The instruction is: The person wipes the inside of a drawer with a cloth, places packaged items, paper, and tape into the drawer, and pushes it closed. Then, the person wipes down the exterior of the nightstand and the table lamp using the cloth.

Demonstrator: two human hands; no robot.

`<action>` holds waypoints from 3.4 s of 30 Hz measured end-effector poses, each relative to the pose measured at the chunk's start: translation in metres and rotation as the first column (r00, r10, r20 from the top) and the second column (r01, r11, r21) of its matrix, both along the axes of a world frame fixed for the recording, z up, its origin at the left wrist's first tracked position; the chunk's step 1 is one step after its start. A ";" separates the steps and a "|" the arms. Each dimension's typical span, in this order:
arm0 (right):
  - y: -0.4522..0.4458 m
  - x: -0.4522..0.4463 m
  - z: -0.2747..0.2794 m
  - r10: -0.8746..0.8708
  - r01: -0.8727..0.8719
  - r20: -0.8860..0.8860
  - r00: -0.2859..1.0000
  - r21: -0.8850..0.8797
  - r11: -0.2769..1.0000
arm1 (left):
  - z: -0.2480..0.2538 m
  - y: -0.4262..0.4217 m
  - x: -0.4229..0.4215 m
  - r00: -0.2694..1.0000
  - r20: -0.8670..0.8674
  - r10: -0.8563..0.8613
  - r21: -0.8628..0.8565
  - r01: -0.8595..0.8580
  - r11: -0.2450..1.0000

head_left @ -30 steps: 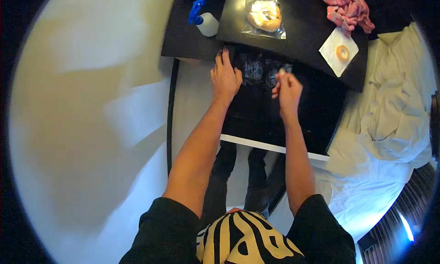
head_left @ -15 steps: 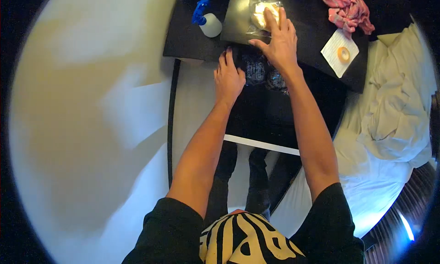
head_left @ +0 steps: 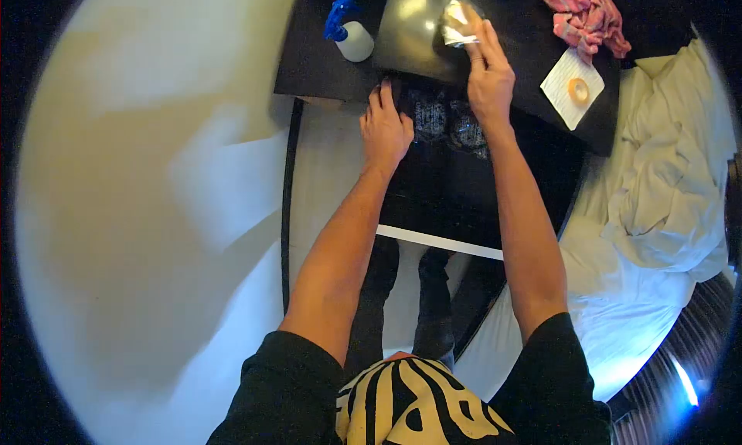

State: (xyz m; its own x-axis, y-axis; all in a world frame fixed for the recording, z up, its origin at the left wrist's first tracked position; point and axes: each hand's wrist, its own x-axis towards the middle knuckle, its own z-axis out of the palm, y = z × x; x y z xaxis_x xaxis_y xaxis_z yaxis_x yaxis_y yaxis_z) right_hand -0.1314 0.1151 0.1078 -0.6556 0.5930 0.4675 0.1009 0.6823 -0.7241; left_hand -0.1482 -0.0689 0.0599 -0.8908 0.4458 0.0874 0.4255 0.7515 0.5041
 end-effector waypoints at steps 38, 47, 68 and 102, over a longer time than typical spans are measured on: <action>0.016 0.192 -0.166 -0.611 -0.003 0.220 0.760 -0.939 -0.343 | 0.004 0.003 0.007 0.995 0.089 0.047 -0.111 -0.037 0.993; -0.006 0.191 -0.135 -0.470 0.363 0.455 0.756 -0.890 -0.277 | 0.000 0.000 0.005 0.996 0.083 0.030 -0.074 -0.024 0.997; 0.155 0.104 0.013 -0.611 0.684 0.591 0.526 0.134 0.717 | -0.003 -0.002 0.005 1.000 0.021 0.002 -0.066 -0.001 0.998; 0.002 0.130 0.007 -0.611 0.302 0.043 0.790 -0.896 0.326 | 0.006 0.007 0.005 1.000 0.009 0.006 -0.098 -0.005 0.995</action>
State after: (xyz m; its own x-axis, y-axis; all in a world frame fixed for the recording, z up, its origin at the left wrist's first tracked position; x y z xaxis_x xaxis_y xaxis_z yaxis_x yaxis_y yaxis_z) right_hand -0.0015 0.1170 0.1144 -0.0898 0.9314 -0.3528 -0.1007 -0.3609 -0.9271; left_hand -0.1432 -0.0623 0.0657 -0.8941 0.4465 0.0353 0.4166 0.7999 0.4320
